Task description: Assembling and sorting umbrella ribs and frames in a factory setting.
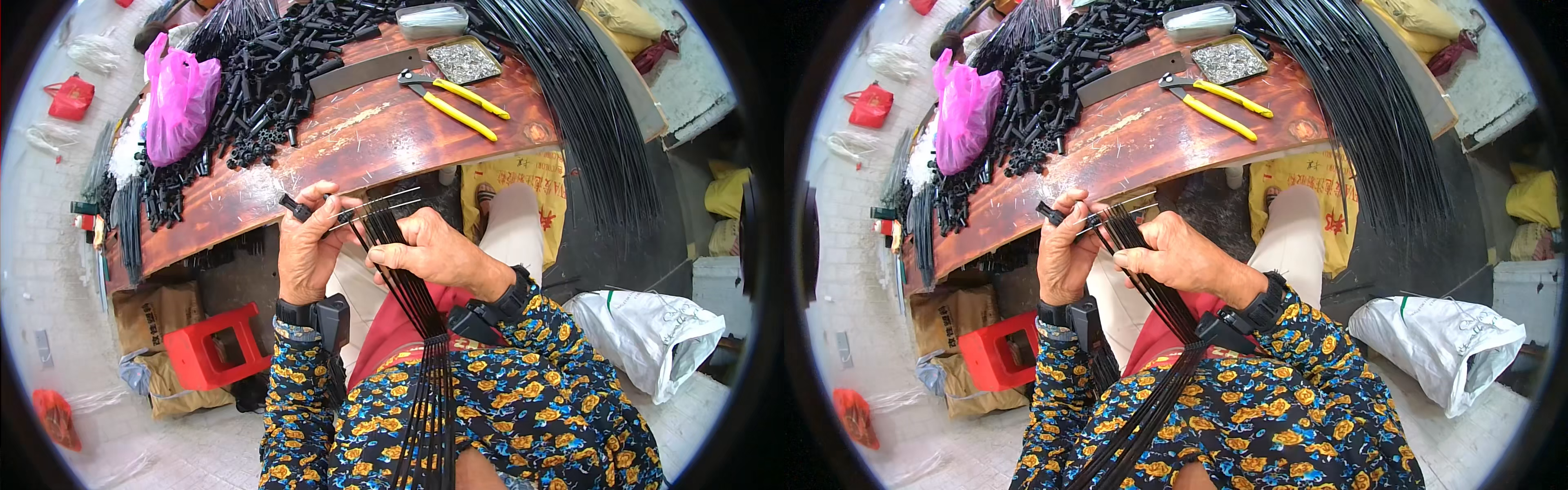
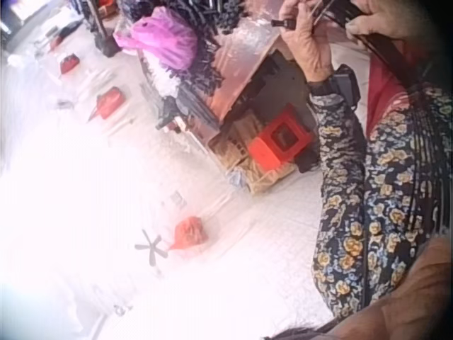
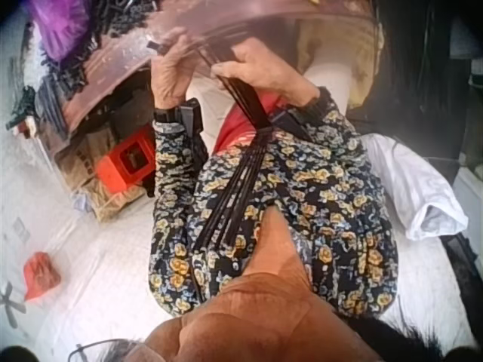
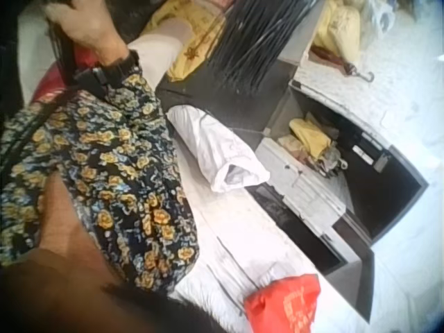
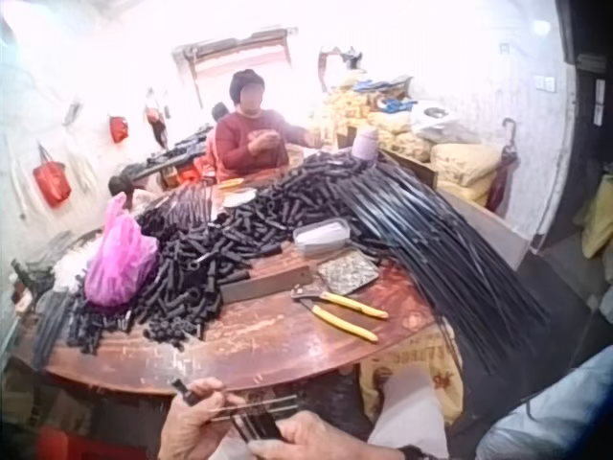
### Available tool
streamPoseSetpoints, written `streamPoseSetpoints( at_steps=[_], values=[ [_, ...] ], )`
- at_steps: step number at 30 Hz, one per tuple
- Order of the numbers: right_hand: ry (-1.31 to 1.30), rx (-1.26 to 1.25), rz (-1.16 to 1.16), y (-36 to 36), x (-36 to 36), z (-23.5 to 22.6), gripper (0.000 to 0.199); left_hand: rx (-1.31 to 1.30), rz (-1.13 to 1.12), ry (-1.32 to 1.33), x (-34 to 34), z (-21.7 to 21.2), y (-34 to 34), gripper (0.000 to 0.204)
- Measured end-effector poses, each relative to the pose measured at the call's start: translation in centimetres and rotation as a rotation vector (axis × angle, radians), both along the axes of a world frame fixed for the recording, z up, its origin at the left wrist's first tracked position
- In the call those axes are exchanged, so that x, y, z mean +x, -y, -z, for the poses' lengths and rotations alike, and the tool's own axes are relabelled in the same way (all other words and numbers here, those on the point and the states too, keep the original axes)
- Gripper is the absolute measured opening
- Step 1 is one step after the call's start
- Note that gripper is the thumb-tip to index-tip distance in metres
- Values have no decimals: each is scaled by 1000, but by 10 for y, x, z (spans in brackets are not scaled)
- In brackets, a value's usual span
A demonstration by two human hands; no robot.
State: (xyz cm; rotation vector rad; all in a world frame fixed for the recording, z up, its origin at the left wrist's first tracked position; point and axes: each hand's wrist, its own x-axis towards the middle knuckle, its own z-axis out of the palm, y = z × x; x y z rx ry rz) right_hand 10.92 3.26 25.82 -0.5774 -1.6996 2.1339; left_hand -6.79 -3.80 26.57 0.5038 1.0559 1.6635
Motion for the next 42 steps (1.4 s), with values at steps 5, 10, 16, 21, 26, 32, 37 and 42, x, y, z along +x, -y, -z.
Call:
streamPoseSetpoints(
  at_steps=[5, 10, 16, 21, 26, 32, 37, 42],
  values=[
    [29, -20, -12, -1, 1, -5, 24, 37, 38, 75, 0, 3, 1, 30],
    [34, -82, 1, 0, 2, -6, 22, 46, 64, 61, 1, 0, -2, 37],
    [40, -65, -20, -1, 2, -6, 22, 75, 55, 55, 0, -1, -1, 34],
    [26, -56, -7, -1, 2, -1, 24, 137, 148, 125, -5, 8, -3, 33],
    [-19, -7, -3, 0, 2, 2, 25, 200, 170, 204, -7, 19, -3, 33],
    [-11, -18, -14, 0, 3, 1, 25, 150, 143, 229, -2, 11, -1, 35],
    [0, -34, -19, -1, 3, 1, 24, 106, 75, 236, 1, 11, -4, 32],
    [12, -70, -28, 0, 4, -3, 23, 124, 99, 202, 1, 13, -2, 35]
  ],
)
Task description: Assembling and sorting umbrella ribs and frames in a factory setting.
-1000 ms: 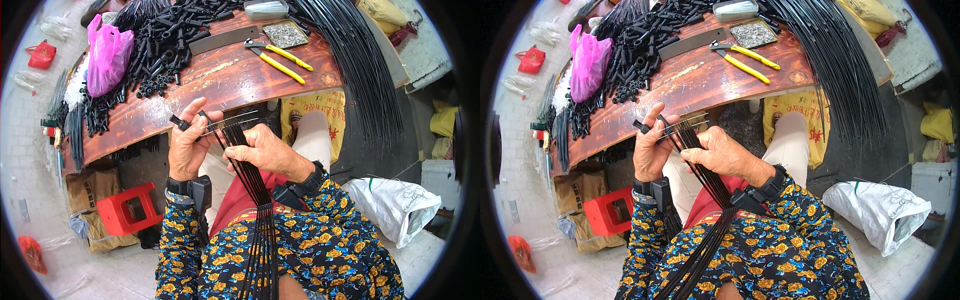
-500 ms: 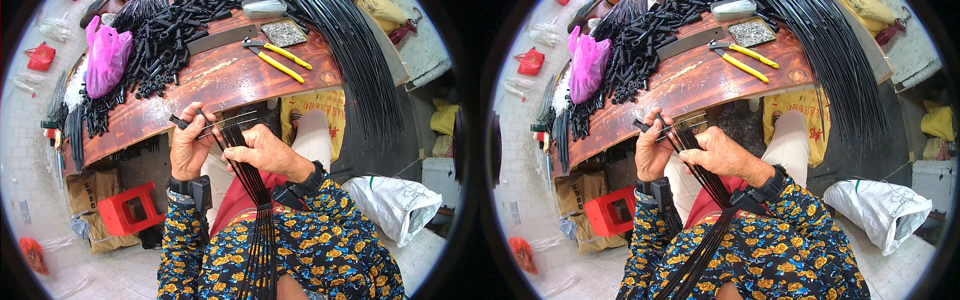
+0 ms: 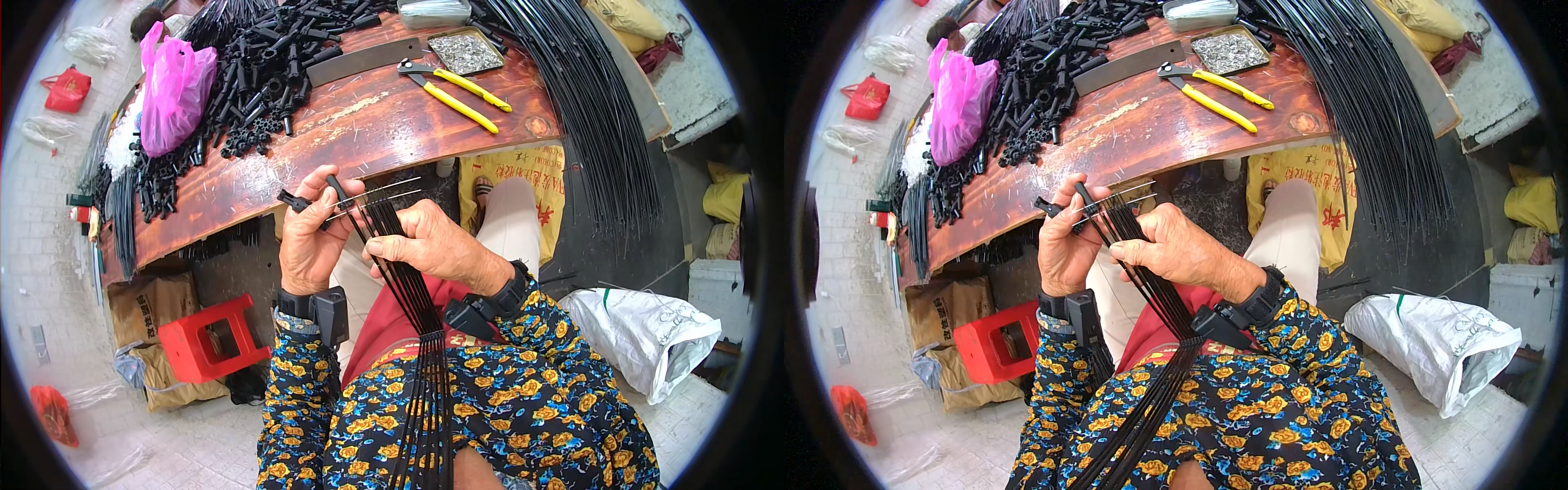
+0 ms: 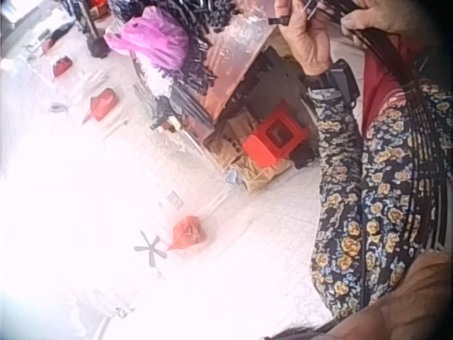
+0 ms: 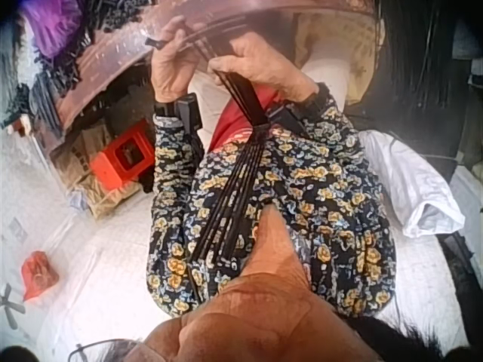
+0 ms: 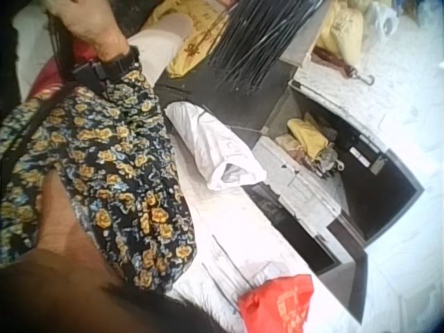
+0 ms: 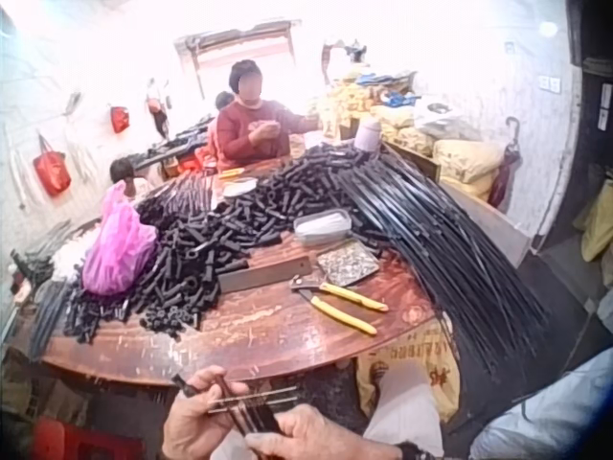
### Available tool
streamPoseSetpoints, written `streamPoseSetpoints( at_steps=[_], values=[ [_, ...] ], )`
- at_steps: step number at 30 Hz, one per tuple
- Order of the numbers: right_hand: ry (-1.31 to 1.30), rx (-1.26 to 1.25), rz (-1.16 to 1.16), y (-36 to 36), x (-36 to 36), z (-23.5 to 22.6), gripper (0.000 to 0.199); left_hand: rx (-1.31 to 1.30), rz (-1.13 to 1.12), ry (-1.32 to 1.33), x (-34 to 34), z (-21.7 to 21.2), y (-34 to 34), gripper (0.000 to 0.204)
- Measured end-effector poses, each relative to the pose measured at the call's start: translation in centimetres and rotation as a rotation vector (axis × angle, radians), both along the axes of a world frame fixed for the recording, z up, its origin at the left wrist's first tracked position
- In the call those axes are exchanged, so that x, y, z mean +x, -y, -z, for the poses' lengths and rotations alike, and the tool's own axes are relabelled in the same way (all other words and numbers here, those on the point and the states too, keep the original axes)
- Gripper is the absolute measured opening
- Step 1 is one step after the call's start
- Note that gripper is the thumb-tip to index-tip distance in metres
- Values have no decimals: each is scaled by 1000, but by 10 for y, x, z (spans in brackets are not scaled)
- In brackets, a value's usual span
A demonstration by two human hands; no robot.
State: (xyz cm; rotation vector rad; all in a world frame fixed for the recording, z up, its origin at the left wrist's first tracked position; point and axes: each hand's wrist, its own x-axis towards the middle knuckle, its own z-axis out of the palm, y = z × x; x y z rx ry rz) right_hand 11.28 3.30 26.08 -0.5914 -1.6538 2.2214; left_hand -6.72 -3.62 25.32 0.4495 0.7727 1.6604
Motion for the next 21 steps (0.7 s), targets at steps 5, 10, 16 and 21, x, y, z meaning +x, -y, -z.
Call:
streamPoseSetpoints(
  at_steps=[5, 10, 16, 21],
  values=[
    [-23, 25, 14, -2, -1, 2, 23, 36, 6, -4, 0, 2, 1, 38],
    [1, 6, 20, -1, 1, -1, 23, 19, -27, 28, 5, 1, 3, 40],
    [26, 28, 18, -3, 2, -4, 23, 44, 9, 38, 5, 4, 1, 38],
    [42, 42, 11, -2, 2, -1, 23, 61, 6, 74, 5, 10, 1, 36]
  ],
)
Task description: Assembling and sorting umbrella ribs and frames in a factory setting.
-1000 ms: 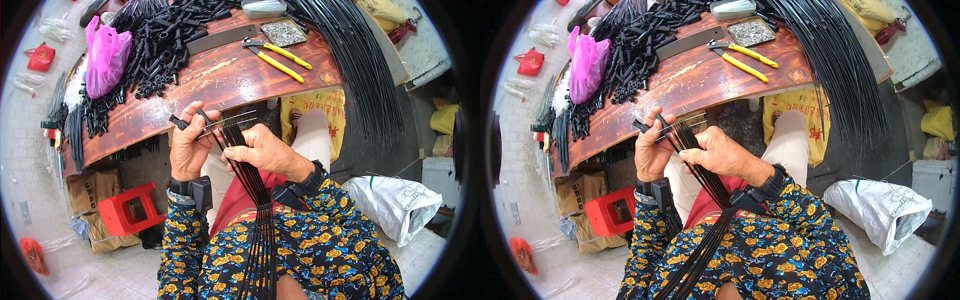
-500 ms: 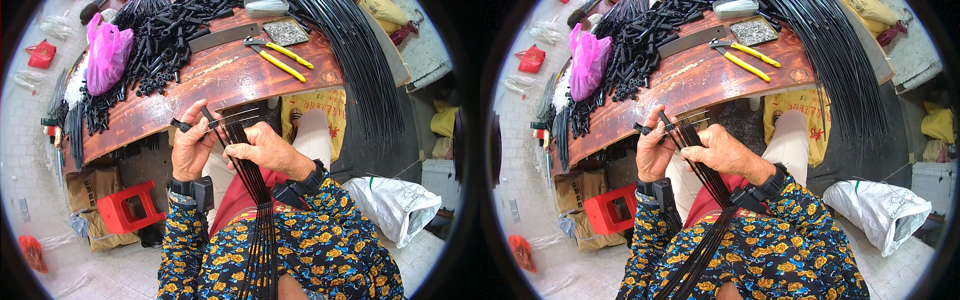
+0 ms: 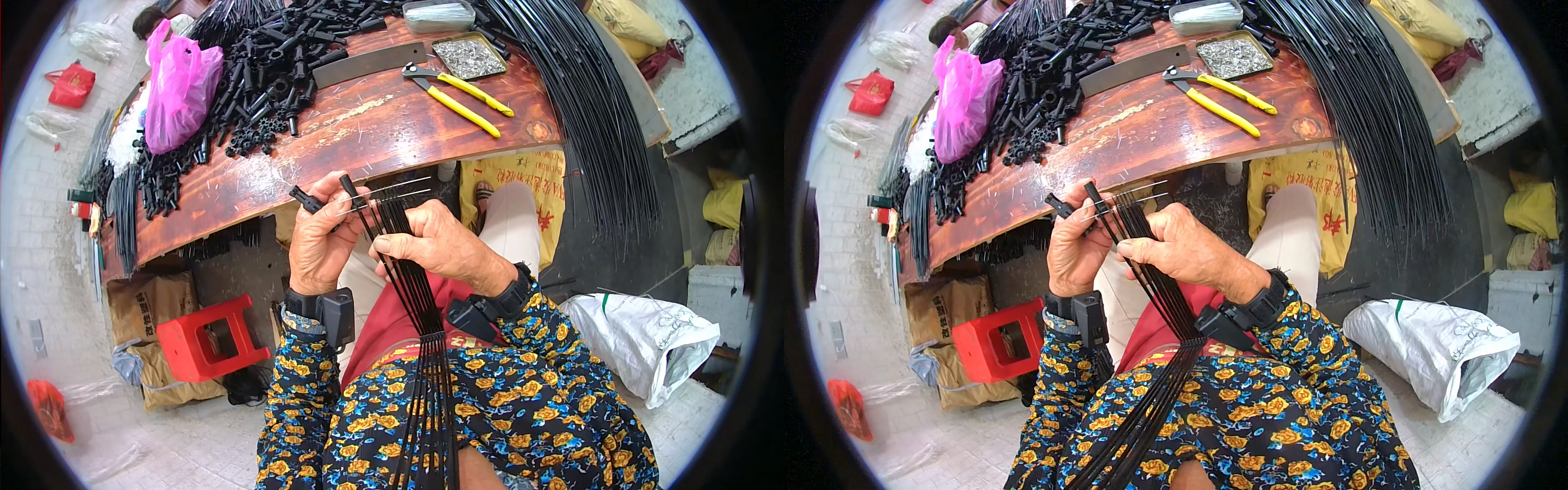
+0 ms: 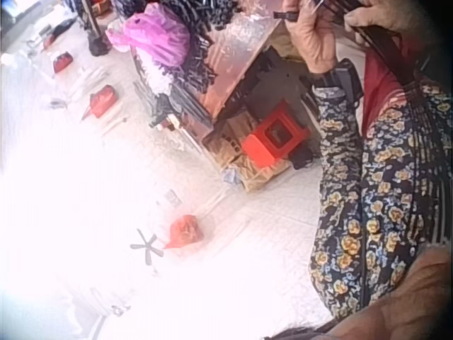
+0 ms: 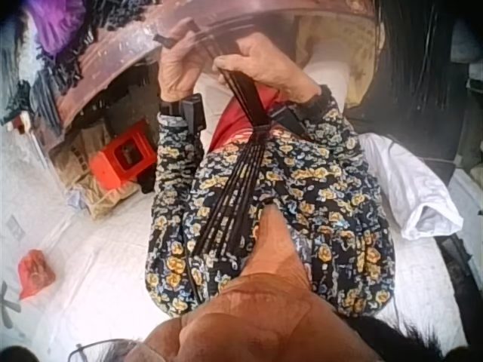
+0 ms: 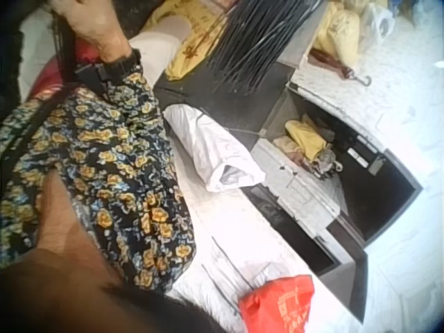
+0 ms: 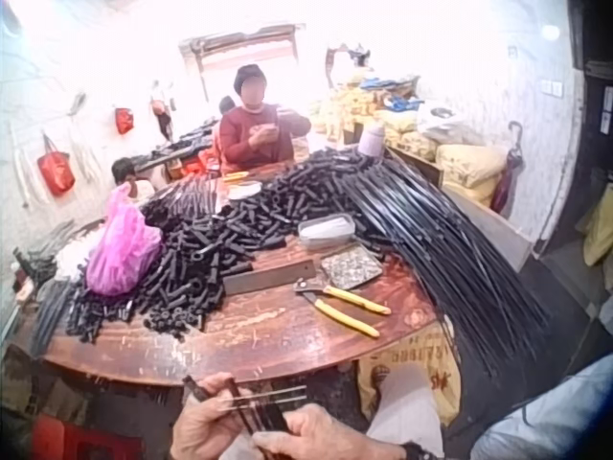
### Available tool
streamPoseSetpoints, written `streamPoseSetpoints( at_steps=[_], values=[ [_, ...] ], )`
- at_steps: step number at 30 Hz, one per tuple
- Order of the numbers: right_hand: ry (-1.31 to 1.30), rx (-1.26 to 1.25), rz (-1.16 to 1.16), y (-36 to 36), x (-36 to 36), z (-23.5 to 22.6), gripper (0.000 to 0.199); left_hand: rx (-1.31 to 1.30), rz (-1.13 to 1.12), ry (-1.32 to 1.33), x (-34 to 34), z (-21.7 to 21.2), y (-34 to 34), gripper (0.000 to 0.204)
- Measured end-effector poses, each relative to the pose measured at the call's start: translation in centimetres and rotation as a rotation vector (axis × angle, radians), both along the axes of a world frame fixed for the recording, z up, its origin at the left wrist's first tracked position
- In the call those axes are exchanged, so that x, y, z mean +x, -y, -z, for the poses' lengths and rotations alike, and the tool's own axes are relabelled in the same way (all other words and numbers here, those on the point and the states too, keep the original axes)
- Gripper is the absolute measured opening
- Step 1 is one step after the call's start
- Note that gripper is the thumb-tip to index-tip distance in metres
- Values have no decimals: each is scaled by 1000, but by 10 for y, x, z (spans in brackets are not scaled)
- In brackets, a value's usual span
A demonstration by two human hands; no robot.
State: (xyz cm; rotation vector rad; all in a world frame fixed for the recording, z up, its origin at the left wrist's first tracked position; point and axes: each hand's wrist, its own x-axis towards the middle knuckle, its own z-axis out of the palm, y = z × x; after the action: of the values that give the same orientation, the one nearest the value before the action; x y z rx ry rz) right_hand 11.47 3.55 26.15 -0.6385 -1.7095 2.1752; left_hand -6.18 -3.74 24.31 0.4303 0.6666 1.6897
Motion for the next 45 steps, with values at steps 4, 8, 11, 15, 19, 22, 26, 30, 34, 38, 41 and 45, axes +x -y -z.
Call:
streamPoseSetpoints(
  at_steps=[4, 8, 11, 15, 19, 22, 26, 30, 34, 38, 41, 45],
  values=[
    [-8, 22, 11, 1, 0, -3, 24, -13, -2, 17, -1, 0, 0, 36],
    [-5, 13, 10, 0, 0, -5, 24, -33, -5, 23, 1, -2, -1, 36],
    [-1, -6, 11, 1, 0, -5, 24, -16, -9, 23, -1, -1, -1, 36],
    [7, 23, 2, -1, -1, -2, 24, -13, -11, 1, -1, -1, -1, 35],
    [3, -17, 59, 2, -1, -4, 23, -13, -14, -2, 0, 0, -4, 34],
    [6, 34, 85, 5, -4, 2, 22, 5, -15, -12, 0, 0, -1, 38],
    [4, 87, 111, 5, -6, -1, 19, 28, 28, -47, 3, -2, 5, 54],
    [20, 79, 101, 3, -8, -5, 17, -70, -56, -188, 14, -21, 13, 47],
    [23, 166, 88, 2, -8, -8, 19, -254, -191, -333, 23, -35, 7, 29],
    [-28, 153, 57, 3, -10, 1, 22, -281, -263, -302, 29, -40, 8, 20],
    [-57, 158, 75, 4, -12, 6, 24, -271, -245, -332, 25, -38, 9, 18],
    [-52, 177, 95, 4, -13, 2, 25, -236, -347, -326, 26, -32, 6, 16]
  ],
)
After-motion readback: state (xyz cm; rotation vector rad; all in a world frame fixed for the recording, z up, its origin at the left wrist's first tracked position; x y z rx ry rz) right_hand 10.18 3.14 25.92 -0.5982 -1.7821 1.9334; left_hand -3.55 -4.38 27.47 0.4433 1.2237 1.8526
